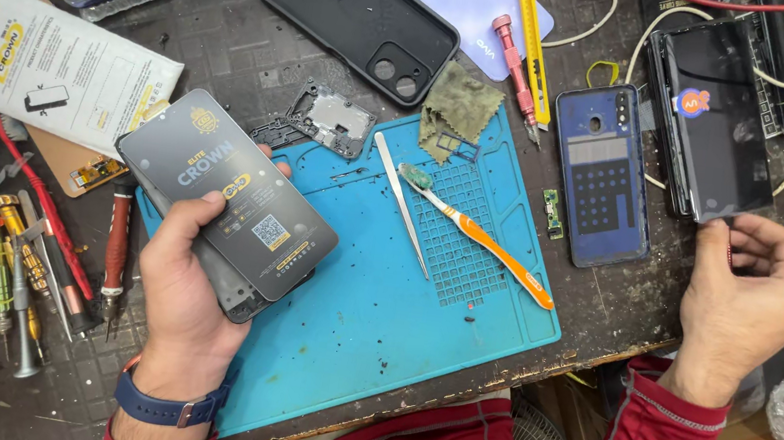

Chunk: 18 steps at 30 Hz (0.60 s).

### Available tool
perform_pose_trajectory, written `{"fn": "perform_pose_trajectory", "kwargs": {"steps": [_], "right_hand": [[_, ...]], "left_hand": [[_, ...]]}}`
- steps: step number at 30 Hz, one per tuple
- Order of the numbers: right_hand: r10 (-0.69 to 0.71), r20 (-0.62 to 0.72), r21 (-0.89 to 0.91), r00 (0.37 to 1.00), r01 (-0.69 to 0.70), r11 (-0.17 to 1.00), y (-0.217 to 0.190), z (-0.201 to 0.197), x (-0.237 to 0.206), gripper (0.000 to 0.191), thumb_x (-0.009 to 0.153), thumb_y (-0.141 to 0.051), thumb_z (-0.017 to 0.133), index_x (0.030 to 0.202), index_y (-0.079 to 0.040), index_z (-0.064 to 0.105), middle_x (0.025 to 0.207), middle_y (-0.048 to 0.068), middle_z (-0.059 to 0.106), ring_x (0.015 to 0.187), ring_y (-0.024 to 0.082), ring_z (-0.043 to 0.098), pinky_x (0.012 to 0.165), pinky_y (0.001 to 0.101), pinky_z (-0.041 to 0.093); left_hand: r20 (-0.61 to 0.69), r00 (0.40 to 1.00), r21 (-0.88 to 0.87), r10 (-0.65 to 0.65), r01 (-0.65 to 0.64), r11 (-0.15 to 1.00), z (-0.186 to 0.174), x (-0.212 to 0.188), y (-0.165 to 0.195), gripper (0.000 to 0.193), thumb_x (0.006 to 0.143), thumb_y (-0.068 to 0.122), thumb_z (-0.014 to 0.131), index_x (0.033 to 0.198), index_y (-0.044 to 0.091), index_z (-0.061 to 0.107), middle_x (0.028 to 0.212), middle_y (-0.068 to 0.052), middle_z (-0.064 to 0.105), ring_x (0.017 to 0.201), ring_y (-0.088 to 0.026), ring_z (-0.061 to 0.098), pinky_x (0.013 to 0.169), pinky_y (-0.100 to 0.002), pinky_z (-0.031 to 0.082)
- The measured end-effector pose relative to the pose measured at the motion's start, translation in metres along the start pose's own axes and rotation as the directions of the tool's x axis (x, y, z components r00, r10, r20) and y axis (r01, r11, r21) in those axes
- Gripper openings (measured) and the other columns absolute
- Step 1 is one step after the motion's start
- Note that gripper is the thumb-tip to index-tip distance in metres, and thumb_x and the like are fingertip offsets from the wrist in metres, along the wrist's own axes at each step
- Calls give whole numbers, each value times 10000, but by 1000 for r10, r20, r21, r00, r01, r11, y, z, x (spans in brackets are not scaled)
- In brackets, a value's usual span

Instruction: The person repairs a disassembled smartphone on a blue silicone mat. They peel adhesive backing from a new replacement screen, align and press it onto the phone frame, then use a screwdriver to drive screws into the phone's edge while holding the frame with the other hand.

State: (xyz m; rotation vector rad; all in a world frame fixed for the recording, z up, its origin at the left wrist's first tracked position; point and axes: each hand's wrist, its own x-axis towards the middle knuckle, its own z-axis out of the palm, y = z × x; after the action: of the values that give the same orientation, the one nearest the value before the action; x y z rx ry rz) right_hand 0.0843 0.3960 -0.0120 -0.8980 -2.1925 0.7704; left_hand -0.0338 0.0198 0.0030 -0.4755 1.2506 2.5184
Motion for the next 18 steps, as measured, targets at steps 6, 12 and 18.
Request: {"fn": "perform_pose_trajectory", "kwargs": {"steps": [6,12,18], "right_hand": [[-20,-15,37,1000,20,999,-1,5,-1,187,927,-86,817,988,31,686,894,13,667,772,57,593,700,183,486],[-53,-6,56,999,53,997,19,8,1,162,933,-61,793,993,34,677,929,25,669,806,69,604,737,190,499],[-198,74,-197,978,208,958,35,-19,-1,346,944,-13,709,1268,54,611,1239,140,651,1093,197,641,955,329,537]], "left_hand": [[-1,1000,-8,-7,7,1000,-2,-1,2,564,907,141,468,1448,-20,468,1375,-188,607,1266,-313,621,1029,-456,541],[8,1000,-2,5,-5,1000,-3,0,2,562,910,135,469,1445,-35,470,1363,-189,609,1266,-313,622,1034,-452,540],[-9,1000,-13,-17,17,1000,-3,1,3,564,902,142,468,1438,-30,475,1353,-188,621,1266,-311,628,1038,-449,540]]}}
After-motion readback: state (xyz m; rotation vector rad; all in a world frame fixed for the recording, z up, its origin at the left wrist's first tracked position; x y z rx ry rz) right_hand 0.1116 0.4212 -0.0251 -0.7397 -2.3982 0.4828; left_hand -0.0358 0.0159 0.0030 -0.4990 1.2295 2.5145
